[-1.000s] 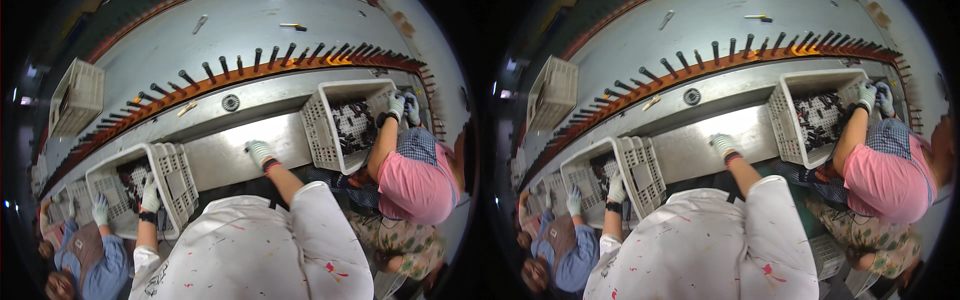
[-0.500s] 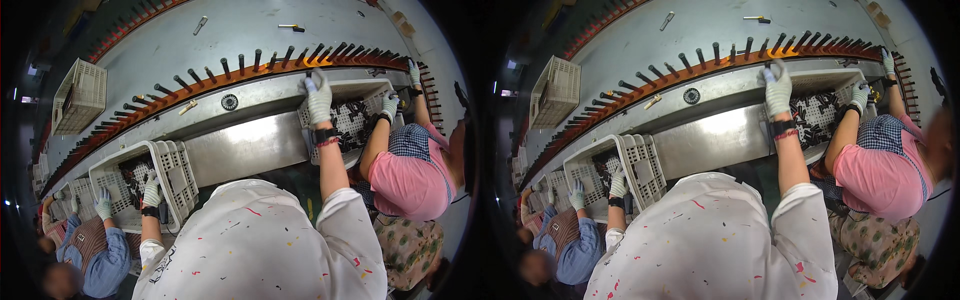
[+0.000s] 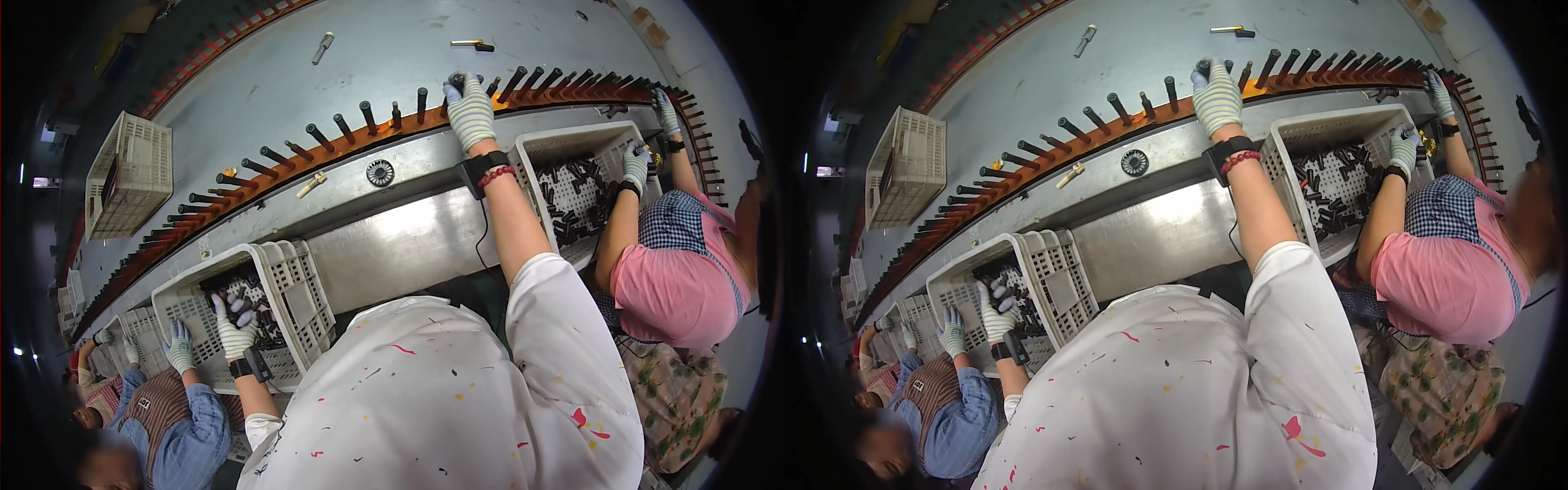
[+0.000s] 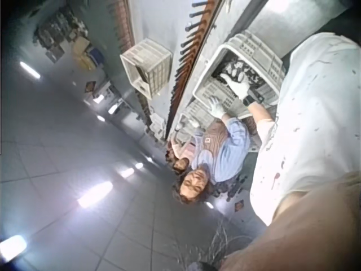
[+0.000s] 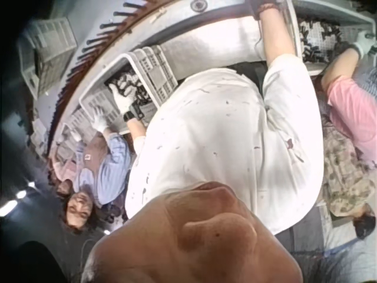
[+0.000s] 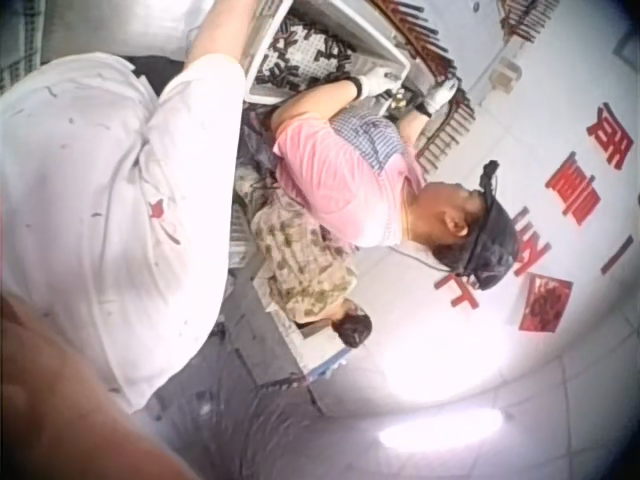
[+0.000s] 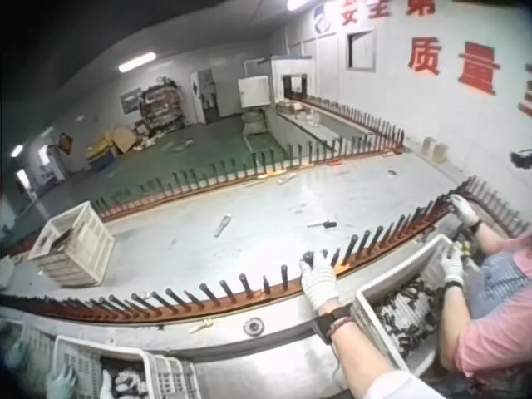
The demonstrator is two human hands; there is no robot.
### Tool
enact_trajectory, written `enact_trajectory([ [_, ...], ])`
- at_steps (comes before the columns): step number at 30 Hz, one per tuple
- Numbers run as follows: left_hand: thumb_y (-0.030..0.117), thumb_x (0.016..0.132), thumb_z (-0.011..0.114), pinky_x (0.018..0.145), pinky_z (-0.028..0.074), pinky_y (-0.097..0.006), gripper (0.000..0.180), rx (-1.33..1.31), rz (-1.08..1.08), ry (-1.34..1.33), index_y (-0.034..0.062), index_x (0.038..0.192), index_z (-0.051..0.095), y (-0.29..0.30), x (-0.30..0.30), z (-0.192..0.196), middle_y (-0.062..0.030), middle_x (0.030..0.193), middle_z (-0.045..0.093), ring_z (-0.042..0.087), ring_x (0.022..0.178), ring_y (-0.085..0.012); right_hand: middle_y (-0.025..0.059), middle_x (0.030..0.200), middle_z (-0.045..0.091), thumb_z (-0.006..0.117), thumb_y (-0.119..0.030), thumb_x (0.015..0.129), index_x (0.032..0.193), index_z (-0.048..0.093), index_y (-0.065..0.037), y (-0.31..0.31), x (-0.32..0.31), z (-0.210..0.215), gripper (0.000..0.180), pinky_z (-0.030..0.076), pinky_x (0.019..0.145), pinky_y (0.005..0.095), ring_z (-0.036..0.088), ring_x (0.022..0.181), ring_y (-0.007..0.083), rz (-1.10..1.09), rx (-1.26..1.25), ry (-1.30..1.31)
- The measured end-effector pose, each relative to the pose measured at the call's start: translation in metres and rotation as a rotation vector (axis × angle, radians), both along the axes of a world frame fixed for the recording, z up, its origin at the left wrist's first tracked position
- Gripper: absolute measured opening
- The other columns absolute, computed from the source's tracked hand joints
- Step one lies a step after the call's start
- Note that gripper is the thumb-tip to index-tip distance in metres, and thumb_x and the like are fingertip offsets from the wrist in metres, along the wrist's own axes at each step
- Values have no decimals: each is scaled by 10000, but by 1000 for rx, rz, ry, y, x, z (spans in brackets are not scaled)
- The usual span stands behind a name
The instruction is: Assembling small plastic components onto a rotating rack on a manufacturing line.
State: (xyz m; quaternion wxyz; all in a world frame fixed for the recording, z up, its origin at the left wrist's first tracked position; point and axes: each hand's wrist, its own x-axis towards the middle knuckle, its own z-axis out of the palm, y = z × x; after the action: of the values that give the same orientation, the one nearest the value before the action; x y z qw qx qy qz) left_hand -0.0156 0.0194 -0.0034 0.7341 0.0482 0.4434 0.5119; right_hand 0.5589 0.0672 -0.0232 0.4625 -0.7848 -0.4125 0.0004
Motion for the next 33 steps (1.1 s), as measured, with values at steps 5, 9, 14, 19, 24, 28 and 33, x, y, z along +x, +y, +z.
enact_trajectory([
  [5,320,894,580,386,226,-172,249,190,-317,-305,76,943,560,28,78,63,29,714,423,356,569,-50,187,955,644,614,-185,826,1057,572,-50,2,-36,12,271,485,775,402,612,913,354,-7,-194,22],
  [9,344,879,598,396,289,-164,341,150,-513,-107,118,1126,532,31,155,62,24,796,487,419,622,-56,167,968,645,629,-172,818,1066,590,-34,-24,-70,33,287,487,773,357,627,883,290,30,-134,131],
  [14,440,887,547,387,313,-148,524,156,-820,-3,192,1327,408,20,223,44,18,796,481,448,597,-55,106,1029,652,639,-222,840,1126,612,-47,-85,-164,51,337,463,856,326,612,959,199,799,-109,624],
  [19,434,905,520,398,297,-144,498,137,-1107,-164,165,1309,408,18,272,31,13,818,513,473,640,-65,82,963,644,586,-206,887,1127,603,-27,-121,-159,64,300,491,775,255,604,834,117,563,-28,997],
  [24,252,902,569,450,334,-148,446,164,-1196,-185,74,1279,410,2,300,45,-9,884,499,459,699,-68,83,864,622,550,-210,916,1050,515,2,-123,-75,70,253,539,584,257,642,749,164,58,495,1120],
  [28,88,857,592,448,334,-164,364,24,-1161,-205,49,1193,458,0,299,32,-11,890,487,465,711,-83,67,879,625,570,-144,895,1109,546,-48,-123,38,70,236,522,653,241,615,789,129,-83,418,722],
  [33,58,849,588,412,331,-164,312,-83,-980,-256,64,1147,496,-5,295,14,-8,837,476,478,685,-92,33,999,637,602,-86,870,1122,604,-29,-104,121,39,259,470,734,217,566,803,76,-98,251,256],
])
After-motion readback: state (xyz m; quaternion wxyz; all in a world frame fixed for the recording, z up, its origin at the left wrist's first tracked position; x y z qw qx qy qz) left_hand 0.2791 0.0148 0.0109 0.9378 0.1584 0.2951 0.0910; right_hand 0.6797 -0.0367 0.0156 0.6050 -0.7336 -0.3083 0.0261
